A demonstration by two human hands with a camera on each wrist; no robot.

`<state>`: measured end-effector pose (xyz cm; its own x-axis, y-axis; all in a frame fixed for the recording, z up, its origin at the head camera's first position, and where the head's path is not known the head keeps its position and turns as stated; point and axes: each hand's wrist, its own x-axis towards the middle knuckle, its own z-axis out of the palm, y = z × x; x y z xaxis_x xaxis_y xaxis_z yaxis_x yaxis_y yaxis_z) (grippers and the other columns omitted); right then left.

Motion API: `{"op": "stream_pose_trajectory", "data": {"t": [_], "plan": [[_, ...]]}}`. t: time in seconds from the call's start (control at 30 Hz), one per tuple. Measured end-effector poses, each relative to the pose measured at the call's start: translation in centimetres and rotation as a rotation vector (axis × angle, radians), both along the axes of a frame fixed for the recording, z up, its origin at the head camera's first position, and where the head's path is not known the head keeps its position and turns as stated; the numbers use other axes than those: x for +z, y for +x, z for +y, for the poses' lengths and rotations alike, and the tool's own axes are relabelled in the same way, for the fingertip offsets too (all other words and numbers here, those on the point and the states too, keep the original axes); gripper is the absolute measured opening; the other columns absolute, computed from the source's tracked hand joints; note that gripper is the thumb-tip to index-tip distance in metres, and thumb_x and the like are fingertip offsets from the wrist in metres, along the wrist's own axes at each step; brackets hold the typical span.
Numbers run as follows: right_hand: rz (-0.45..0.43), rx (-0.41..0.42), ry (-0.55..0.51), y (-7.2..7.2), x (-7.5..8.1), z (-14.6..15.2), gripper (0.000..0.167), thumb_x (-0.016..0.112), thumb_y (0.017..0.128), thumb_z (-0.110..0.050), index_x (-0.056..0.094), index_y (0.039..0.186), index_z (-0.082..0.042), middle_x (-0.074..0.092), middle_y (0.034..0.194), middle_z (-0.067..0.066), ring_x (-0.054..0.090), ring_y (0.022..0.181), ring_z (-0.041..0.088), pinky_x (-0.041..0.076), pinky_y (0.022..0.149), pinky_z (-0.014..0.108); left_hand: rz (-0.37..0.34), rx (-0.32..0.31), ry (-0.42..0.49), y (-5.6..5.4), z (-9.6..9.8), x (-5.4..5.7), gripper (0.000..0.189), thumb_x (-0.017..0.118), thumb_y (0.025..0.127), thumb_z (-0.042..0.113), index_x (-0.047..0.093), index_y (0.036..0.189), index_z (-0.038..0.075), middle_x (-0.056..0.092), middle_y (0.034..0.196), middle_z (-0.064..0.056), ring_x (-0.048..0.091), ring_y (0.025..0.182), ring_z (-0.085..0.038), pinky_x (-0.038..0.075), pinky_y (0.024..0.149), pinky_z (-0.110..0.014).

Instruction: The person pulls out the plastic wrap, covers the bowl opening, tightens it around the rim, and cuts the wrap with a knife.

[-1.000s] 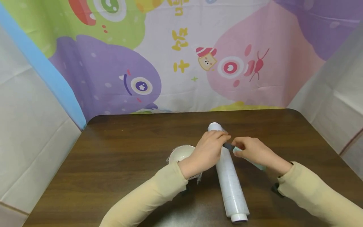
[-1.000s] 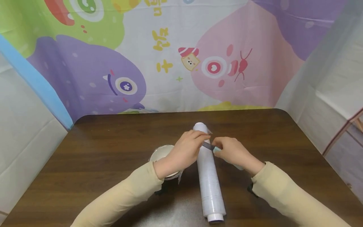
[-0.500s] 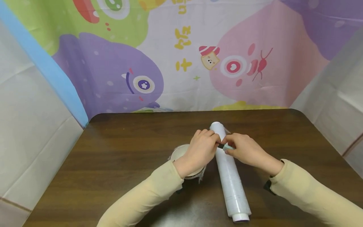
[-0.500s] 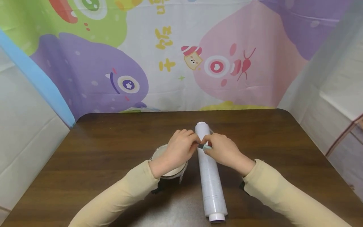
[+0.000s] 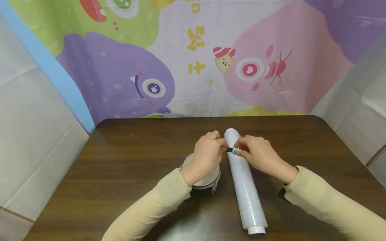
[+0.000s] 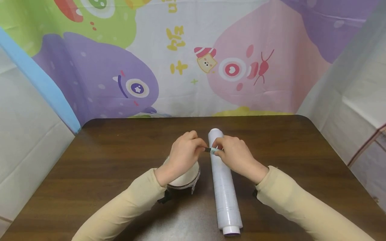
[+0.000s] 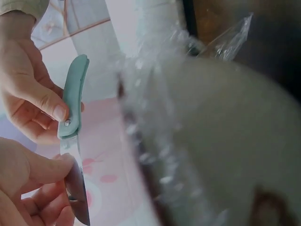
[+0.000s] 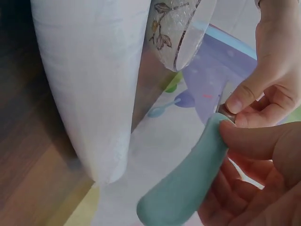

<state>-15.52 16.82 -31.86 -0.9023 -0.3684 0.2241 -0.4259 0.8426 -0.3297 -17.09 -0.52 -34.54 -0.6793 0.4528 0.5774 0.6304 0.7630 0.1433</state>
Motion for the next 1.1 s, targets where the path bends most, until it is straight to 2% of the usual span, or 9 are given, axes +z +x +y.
{"op": "stream_pose_trajectory", "data": {"t": [0.1,0.2,0.47,0.6,0.77,0.87,0.93,1.1], "plan": [[0.061,0.001,0.003,-0.1,0.0,-0.1,0.01,0.071,0.076,-0.014,0.068,0.085,-0.013,0.059,0.073,-0.002,0.057,0.065,0.013,0.042,0.055,0.033,0.013,0.02,0.015,-0.1,-0.2,0.3,0.006,0.072,0.076,0.016,0.072,0.08,0.019,0.047,0.069,0.004,0.049,0.066,-0.012,0.036,0.056,-0.021],[0.095,-0.006,-0.017,-0.1,0.2,-0.2,0.011,0.071,0.077,-0.017,0.068,0.087,-0.014,0.059,0.073,-0.003,0.058,0.065,0.012,0.042,0.055,0.033,-0.005,0.027,0.042,-0.2,-0.5,0.7,0.006,0.072,0.076,0.015,0.072,0.08,0.02,0.047,0.069,0.005,0.049,0.065,-0.012,0.037,0.055,-0.02],[0.15,-0.026,-0.182,0.0,0.7,-0.6,0.015,0.07,0.079,-0.016,0.066,0.091,-0.008,0.067,0.08,0.003,0.063,0.069,0.016,0.047,0.059,0.036,-0.147,0.062,0.18,-0.1,-1.3,2.1,0.003,0.07,0.078,0.019,0.071,0.081,0.018,0.049,0.07,0.005,0.051,0.064,-0.009,0.039,0.051,-0.022],[0.126,-0.035,-0.249,-0.1,0.8,-1.1,0.016,0.067,0.081,-0.013,0.062,0.093,-0.004,0.066,0.084,0.007,0.063,0.072,0.019,0.049,0.063,0.036,-0.205,0.112,0.205,0.0,-1.3,2.4,0.004,0.069,0.08,0.022,0.07,0.082,0.019,0.055,0.073,0.007,0.056,0.062,-0.01,0.041,0.05,-0.025],[0.094,-0.055,-0.332,-0.2,0.7,-1.8,0.017,0.065,0.083,-0.009,0.058,0.096,0.0,0.062,0.088,0.011,0.062,0.076,0.021,0.05,0.067,0.035,-0.179,0.15,0.22,0.0,-1.3,2.4,0.004,0.068,0.081,0.022,0.07,0.081,0.018,0.06,0.074,0.007,0.06,0.061,-0.013,0.044,0.049,-0.028],[0.087,-0.074,-0.382,-0.1,0.5,-2.2,0.018,0.064,0.084,-0.008,0.057,0.098,0.001,0.061,0.09,0.013,0.062,0.079,0.023,0.051,0.07,0.035,-0.178,0.139,0.24,0.0,-1.2,2.2,0.005,0.067,0.081,0.02,0.07,0.081,0.016,0.063,0.074,0.006,0.061,0.062,-0.013,0.047,0.053,-0.03],[0.08,-0.089,-0.411,-0.2,0.3,-2.4,0.019,0.062,0.085,-0.008,0.055,0.099,0.002,0.06,0.093,0.014,0.063,0.082,0.025,0.051,0.071,0.036,-0.2,0.122,0.253,0.0,-1.1,2.1,0.005,0.067,0.082,0.018,0.07,0.081,0.014,0.065,0.074,0.005,0.061,0.064,-0.012,0.048,0.057,-0.03],[0.005,-0.134,-0.47,-0.2,-0.2,-3.1,0.023,0.056,0.089,-0.011,0.05,0.106,0.002,0.061,0.104,0.02,0.064,0.091,0.028,0.051,0.069,0.037,-0.331,0.082,0.309,0.0,-0.9,2.1,0.006,0.064,0.083,0.012,0.068,0.079,0.01,0.067,0.071,0.001,0.059,0.06,-0.009,0.046,0.057,-0.023]]}}
